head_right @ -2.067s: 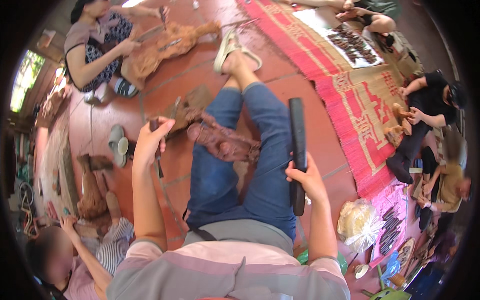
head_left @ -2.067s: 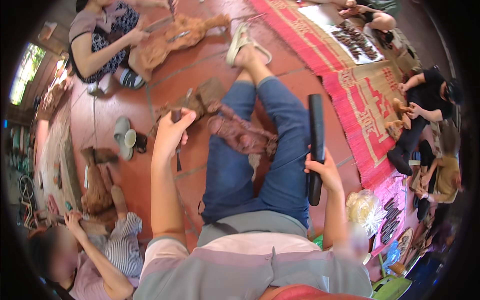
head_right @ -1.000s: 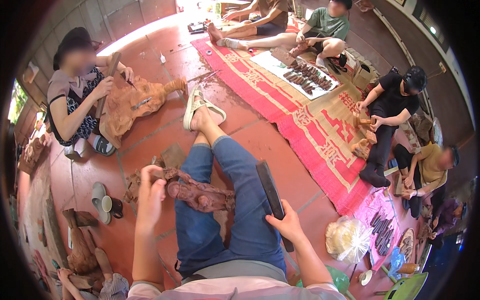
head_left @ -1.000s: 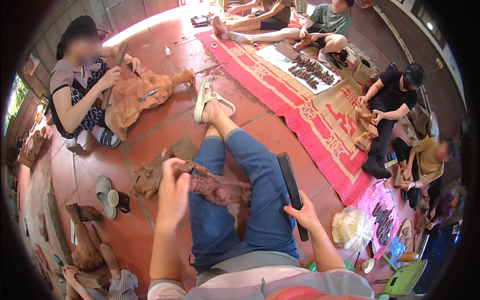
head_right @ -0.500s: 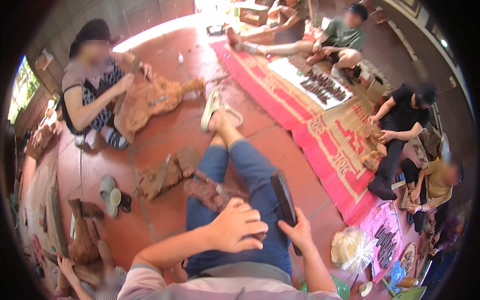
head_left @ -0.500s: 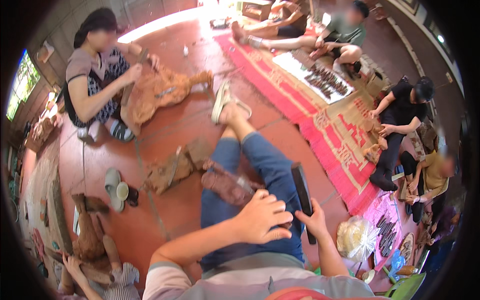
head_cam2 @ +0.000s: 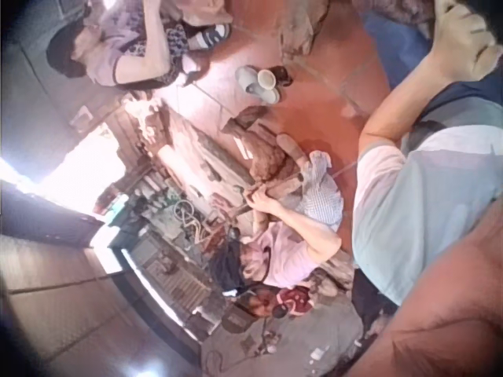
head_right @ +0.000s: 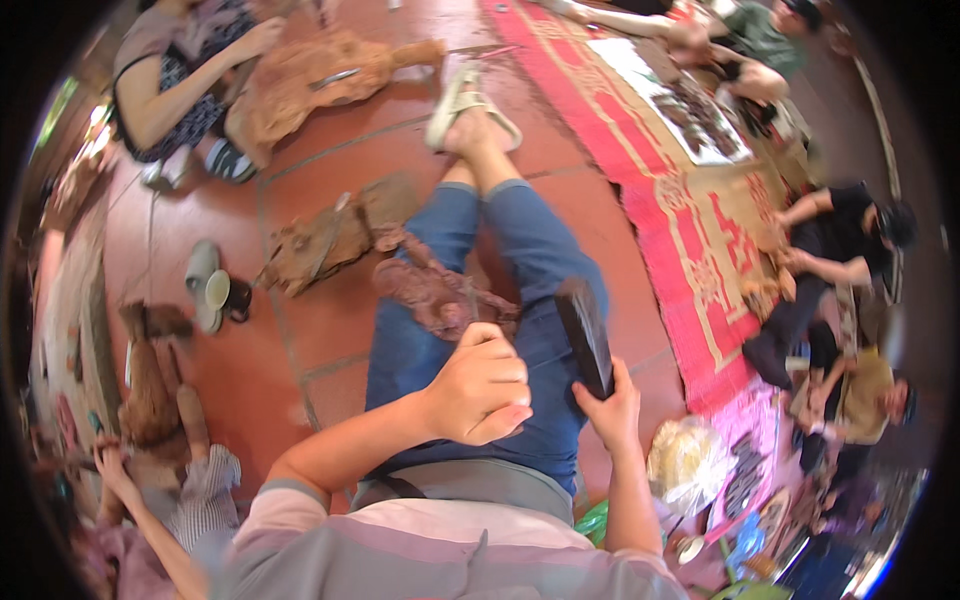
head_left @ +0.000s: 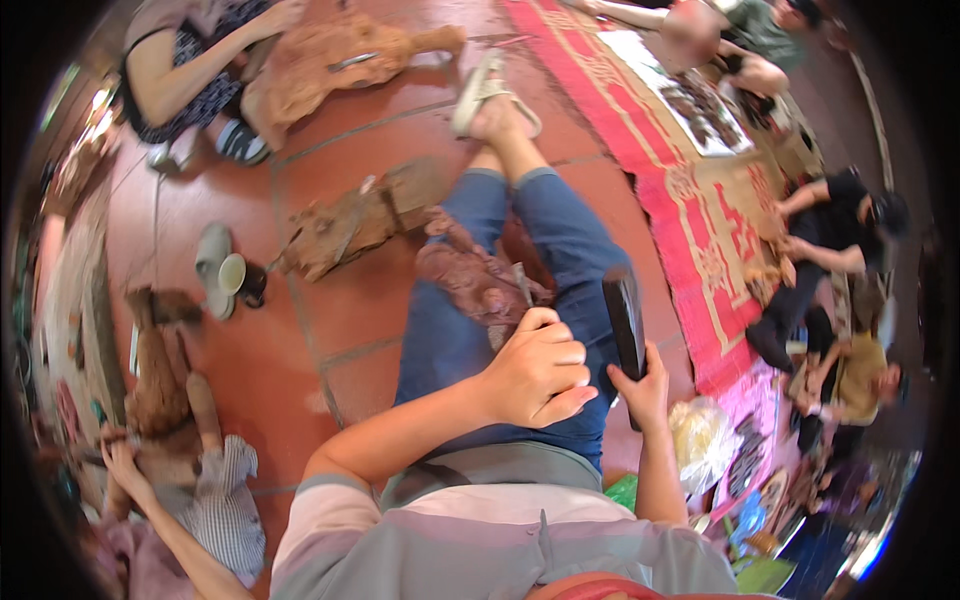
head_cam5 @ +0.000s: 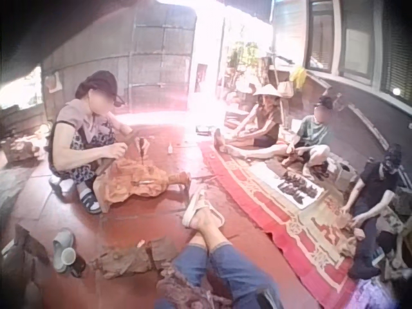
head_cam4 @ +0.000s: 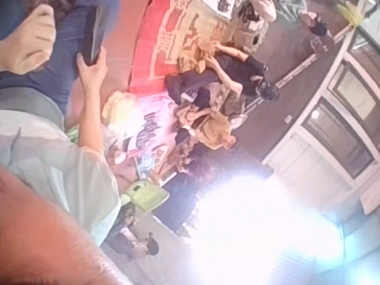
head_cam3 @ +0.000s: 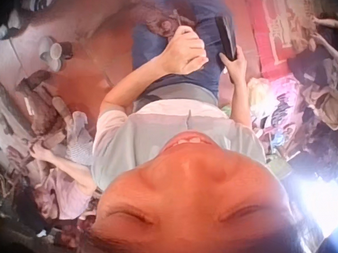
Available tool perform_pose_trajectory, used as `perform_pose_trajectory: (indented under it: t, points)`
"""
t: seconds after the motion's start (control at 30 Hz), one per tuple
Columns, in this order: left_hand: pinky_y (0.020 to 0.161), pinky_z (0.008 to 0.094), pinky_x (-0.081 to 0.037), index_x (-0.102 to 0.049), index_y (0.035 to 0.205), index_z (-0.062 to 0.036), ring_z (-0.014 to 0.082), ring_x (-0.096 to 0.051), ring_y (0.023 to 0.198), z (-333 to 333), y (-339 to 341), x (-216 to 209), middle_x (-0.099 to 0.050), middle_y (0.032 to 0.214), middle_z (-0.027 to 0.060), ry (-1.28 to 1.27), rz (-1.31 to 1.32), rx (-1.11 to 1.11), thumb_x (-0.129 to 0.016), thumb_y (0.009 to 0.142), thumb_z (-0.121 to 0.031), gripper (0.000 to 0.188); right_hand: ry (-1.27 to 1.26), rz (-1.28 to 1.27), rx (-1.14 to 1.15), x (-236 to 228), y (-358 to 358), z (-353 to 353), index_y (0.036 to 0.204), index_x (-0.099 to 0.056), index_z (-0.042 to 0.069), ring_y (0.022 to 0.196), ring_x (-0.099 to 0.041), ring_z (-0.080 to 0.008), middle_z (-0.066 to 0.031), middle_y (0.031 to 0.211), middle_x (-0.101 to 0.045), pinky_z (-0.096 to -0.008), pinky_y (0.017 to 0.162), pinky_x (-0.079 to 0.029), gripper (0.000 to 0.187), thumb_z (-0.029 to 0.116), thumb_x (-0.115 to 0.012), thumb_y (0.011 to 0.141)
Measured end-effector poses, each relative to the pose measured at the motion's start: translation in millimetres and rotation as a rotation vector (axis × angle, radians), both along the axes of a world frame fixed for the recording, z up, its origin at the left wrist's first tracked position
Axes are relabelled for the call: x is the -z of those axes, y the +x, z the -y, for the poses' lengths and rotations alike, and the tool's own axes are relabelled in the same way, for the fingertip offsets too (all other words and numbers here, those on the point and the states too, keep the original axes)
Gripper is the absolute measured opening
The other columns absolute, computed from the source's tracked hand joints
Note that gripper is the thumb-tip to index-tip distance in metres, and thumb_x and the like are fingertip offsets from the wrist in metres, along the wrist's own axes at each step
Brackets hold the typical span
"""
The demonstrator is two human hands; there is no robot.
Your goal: The person sits on the floor and carves a piece of wood using a chisel and mallet. They repeatedly strike the chisel to shape the wood, occasionally rotating the piece to access different sides.
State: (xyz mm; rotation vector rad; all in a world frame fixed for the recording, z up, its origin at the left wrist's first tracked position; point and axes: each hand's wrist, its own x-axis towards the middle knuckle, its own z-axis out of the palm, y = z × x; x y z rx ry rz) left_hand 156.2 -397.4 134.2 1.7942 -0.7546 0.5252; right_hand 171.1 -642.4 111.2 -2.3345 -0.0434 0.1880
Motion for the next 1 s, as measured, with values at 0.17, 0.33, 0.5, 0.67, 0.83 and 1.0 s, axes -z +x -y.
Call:
perform_pose_trajectory:
  t: [0.17, 0.33, 0.5, 0.67, 0.83, 1.0]
  points:
    - [0.075, 0.0384, -0.035, -0.056, 0.062, -0.013, 0.0201, -0.05, 0.065, -1, -1, -6, -0.05, 0.064, 0.0002, 0.045, 0.065, 0.017, -0.062, 0.072, -0.022, 0.015, 0.754, -0.047, 0.558, 27, 77, 60, 0.089, -0.057, 0.007, 0.049, -0.049, -0.0133, -0.0022, 0.06, -0.052, -0.0288, 0.049, -0.041, 0.018, 0.016, -0.07, 0.08]
    - [0.074, 0.0385, -0.033, -0.054, 0.059, -0.0139, 0.0212, -0.05, 0.062, 1, -4, -4, -0.052, 0.063, 0.0007, 0.041, 0.053, 0.014, -0.057, 0.075, -0.023, 0.019, 1.334, -0.063, 0.625, 7, 120, 109, 0.072, -0.052, 0.004, 0.055, -0.055, -0.019, -0.0086, 0.059, -0.054, -0.0321, 0.054, -0.047, 0.017, 0.014, -0.054, 0.086]
    - [0.075, 0.0372, -0.035, -0.055, 0.058, -0.0136, 0.0201, -0.051, 0.063, 9, 10, -4, -0.054, 0.064, 0.0002, 0.09, 0.068, 0.026, -0.053, 0.076, -0.021, 0.019, 0.933, -0.221, 0.315, -45, 115, 40, 0.112, -0.052, 0.004, 0.051, -0.055, -0.011, -0.0015, 0.063, -0.054, -0.0257, 0.048, -0.047, 0.033, 0.009, -0.063, 0.081]
    - [0.074, 0.0369, -0.036, -0.058, 0.062, -0.0129, 0.0196, -0.052, 0.065, 5, 8, -2, -0.055, 0.066, -0.0001, 0.086, 0.051, 0.055, -0.059, 0.074, -0.016, 0.013, 0.831, -0.237, 0.176, -38, 105, 12, 0.11, -0.052, 0.005, 0.052, -0.054, -0.0104, -0.0024, 0.069, -0.055, -0.0256, 0.05, -0.048, 0.035, 0.008, -0.065, 0.078]
    - [0.076, 0.0367, -0.035, -0.055, 0.056, -0.0125, 0.0198, -0.051, 0.063, -4, 2, -2, -0.055, 0.061, 0.0004, 0.111, -0.005, -0.018, -0.049, 0.079, -0.02, 0.025, 1.169, -0.112, 0.499, -20, 128, 46, 0.101, -0.054, 0.003, 0.05, -0.054, -0.0147, -0.0035, 0.061, -0.054, -0.0301, 0.048, -0.047, 0.028, 0.01, -0.066, 0.077]
    - [0.075, 0.0364, -0.035, -0.057, 0.06, -0.0132, 0.0189, -0.052, 0.064, 0, 6, -2, -0.056, 0.064, -0.0008, 0.086, 0.054, 0.039, -0.054, 0.079, -0.018, 0.02, 1.74, 0.46, 0.83, 0, 151, 184, 0.058, -0.048, 0.007, 0.055, -0.055, -0.0225, -0.0059, 0.056, -0.051, -0.0369, 0.059, -0.051, 0.02, 0.009, -0.06, 0.074]
